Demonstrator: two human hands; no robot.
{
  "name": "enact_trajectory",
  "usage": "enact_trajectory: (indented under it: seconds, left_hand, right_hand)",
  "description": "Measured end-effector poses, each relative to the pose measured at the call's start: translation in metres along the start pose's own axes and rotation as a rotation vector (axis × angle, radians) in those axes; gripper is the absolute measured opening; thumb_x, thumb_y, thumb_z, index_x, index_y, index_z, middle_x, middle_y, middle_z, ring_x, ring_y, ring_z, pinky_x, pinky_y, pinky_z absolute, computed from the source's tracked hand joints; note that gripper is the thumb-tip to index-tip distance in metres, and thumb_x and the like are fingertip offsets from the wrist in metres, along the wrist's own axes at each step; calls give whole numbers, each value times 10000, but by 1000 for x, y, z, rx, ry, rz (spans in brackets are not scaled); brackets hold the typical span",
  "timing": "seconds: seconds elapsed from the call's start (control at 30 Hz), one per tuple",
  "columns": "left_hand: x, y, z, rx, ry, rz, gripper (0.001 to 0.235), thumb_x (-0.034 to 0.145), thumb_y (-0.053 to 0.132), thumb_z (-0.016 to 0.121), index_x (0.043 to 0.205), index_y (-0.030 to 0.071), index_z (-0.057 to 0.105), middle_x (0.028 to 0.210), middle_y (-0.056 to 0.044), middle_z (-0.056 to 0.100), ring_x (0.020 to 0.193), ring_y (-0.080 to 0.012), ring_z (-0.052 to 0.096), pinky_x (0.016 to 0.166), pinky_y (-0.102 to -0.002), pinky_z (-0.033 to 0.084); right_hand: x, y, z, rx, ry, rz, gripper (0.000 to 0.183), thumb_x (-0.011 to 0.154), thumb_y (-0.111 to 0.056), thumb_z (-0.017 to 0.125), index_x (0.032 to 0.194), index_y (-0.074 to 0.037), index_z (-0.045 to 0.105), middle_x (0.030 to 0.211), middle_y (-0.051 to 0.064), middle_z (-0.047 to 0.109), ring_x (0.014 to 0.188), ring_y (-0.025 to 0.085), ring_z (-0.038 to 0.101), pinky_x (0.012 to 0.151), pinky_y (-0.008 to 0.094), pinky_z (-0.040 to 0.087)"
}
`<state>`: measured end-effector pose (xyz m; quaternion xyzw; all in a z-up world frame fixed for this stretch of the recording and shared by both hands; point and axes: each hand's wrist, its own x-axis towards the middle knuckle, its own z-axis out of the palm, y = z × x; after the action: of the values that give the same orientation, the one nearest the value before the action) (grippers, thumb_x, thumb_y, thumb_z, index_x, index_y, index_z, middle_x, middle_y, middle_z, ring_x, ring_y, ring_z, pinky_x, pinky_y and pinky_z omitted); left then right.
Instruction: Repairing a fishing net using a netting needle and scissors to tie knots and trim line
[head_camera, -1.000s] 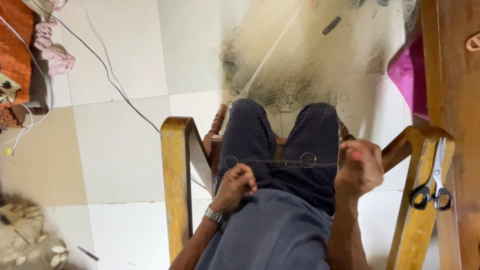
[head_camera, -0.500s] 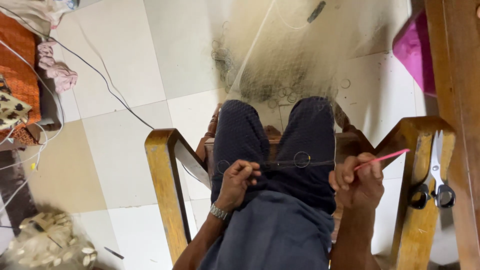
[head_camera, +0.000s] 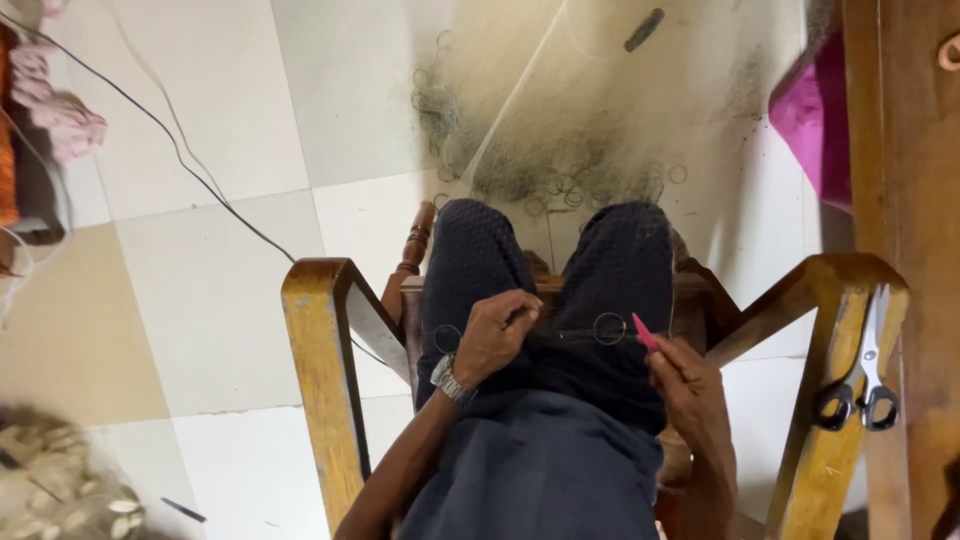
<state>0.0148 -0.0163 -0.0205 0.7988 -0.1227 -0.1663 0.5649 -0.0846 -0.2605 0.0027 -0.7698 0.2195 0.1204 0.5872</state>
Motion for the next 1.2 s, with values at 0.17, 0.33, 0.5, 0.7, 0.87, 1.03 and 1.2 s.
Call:
enact_trajectory:
  seconds: [0.17,0.33,0.5,0.7,0.87,1.03,1.2]
  left_hand:
    - [-15,-14,-7,-116,57,-36,52,804,12,563,786,49,595,936,-99,668,851,-222,653,727,-327,506]
    - [-24,-18,-16,-216,75,4,59,794,17,542,747,30,574,924,-119,657,814,-227,638,739,-320,477]
    - [-33,-25,-24,-291,122,-83,87,807,42,525,750,39,591,893,-116,663,785,-216,642,668,-312,490]
    - [-31,-34,-23,-390,131,-72,53,805,59,564,781,47,609,942,-128,673,876,-285,646,740,-366,507]
    - [-19,-37,-6,-484,83,-68,35,806,75,588,797,59,618,981,-144,664,938,-331,630,742,-418,508]
    - [-8,-47,16,-118,-36,-79,62,827,88,523,798,81,576,623,-73,596,560,-252,605,508,-332,490]
    - [-19,-21,15,-180,68,-154,62,862,111,529,841,123,585,536,-62,576,490,-213,577,462,-302,457]
  right_hand:
    - [3,-16,28,-186,78,202,218,872,-90,546,1073,-99,630,778,48,615,622,105,519,582,235,443]
    - [8,-24,45,-452,135,74,131,846,-104,588,947,-89,670,838,19,633,724,114,539,686,260,421]
    - [14,-18,49,-607,100,-105,148,852,-83,599,980,-83,672,881,50,641,814,154,584,763,277,429]
    - [33,-9,47,-800,100,-312,124,859,-110,634,966,-119,696,841,73,617,771,242,603,677,346,473]
    - [47,6,43,-881,90,-386,117,866,-172,621,956,-178,696,880,66,607,829,302,610,680,376,508]
    - [51,3,50,-976,34,-446,131,814,-139,623,930,-159,679,865,90,597,809,332,598,672,403,517]
    - [56,11,56,-888,15,-457,95,819,-205,630,893,-216,688,838,48,595,776,280,603,629,370,515]
